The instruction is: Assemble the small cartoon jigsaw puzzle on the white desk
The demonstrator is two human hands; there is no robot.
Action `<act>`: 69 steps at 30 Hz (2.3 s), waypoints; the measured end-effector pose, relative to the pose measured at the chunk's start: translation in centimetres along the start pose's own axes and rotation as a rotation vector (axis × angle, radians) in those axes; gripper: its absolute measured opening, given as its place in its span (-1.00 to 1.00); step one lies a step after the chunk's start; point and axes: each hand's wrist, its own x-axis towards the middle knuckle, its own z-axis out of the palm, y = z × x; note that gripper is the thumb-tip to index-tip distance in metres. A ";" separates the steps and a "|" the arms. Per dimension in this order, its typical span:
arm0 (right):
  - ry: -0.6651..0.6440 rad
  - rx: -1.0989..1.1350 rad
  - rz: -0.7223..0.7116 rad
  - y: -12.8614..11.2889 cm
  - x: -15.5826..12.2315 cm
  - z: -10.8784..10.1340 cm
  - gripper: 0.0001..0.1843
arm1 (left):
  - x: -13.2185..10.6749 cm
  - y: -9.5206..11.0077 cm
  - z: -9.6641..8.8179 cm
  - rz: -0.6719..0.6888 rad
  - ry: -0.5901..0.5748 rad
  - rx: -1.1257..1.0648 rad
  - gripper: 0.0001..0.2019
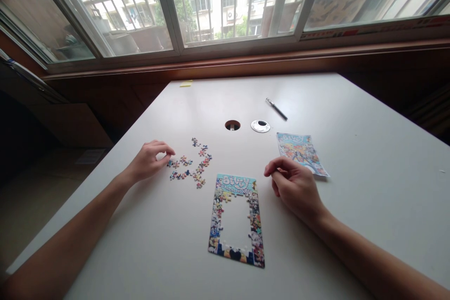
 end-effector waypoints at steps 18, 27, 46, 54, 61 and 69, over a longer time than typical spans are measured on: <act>-0.014 -0.005 0.006 0.1 -0.1 -0.1 -0.87 | 0.0 0.0 0.0 0.007 -0.013 -0.005 -0.82; -0.020 0.003 0.018 -0.1 -0.1 -0.1 -0.88 | 0.0 -0.1 0.1 0.006 -0.028 -0.006 -0.83; -0.040 -0.008 0.036 0.1 -0.1 -0.2 -0.87 | 0.0 0.0 0.0 0.004 -0.044 -0.006 -0.84; -0.041 0.003 0.042 0.0 -0.1 -0.1 -0.89 | 0.0 0.0 0.1 0.005 -0.044 -0.002 -0.84; -0.044 -0.005 0.049 0.1 0.0 -0.1 -0.87 | -0.1 0.0 0.1 0.008 -0.045 -0.004 -0.83; -0.047 0.002 0.040 0.0 -0.1 -0.2 -0.87 | 0.0 0.0 0.1 0.013 -0.051 -0.009 -0.84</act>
